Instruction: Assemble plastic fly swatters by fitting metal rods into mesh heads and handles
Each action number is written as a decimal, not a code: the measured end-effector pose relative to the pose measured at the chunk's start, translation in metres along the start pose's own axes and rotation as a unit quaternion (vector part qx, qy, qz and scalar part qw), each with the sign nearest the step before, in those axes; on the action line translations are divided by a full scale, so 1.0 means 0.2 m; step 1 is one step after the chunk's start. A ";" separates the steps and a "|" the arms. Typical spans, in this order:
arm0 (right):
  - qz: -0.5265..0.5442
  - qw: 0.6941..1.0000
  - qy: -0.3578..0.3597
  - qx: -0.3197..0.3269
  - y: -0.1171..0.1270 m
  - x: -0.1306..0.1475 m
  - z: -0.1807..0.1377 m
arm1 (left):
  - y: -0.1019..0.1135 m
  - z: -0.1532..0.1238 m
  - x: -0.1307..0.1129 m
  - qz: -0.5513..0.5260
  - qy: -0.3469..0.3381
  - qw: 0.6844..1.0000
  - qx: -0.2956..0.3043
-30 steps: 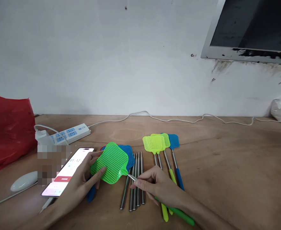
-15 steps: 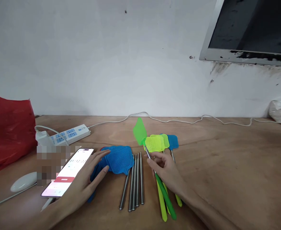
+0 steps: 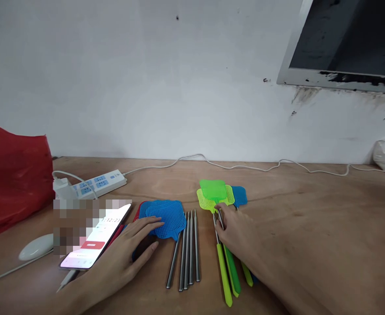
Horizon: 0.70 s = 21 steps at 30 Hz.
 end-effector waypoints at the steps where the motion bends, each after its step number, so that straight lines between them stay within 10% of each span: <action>1: -0.019 1.000 0.000 0.016 0.00 0.00 0.00 | 0.00 0.00 0.00 0.001 -0.001 1.000 0.005; 11: -0.040 0.999 0.014 0.004 0.02 0.03 -0.02 | 0.02 0.01 0.01 0.009 0.021 1.000 -0.018; 21: 0.105 0.974 0.193 0.050 0.03 0.16 -0.11 | 0.01 0.01 0.05 0.049 0.028 0.998 -0.019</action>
Point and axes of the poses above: each hand's wrist, its own z-axis towards the middle knuckle, its own y-axis out of the back of the hand, x = y × z, the point moved 2 cm from there along z, towards the middle knuckle, and after that the axes turned 6 degrees about -y, right-handed, at the moved point
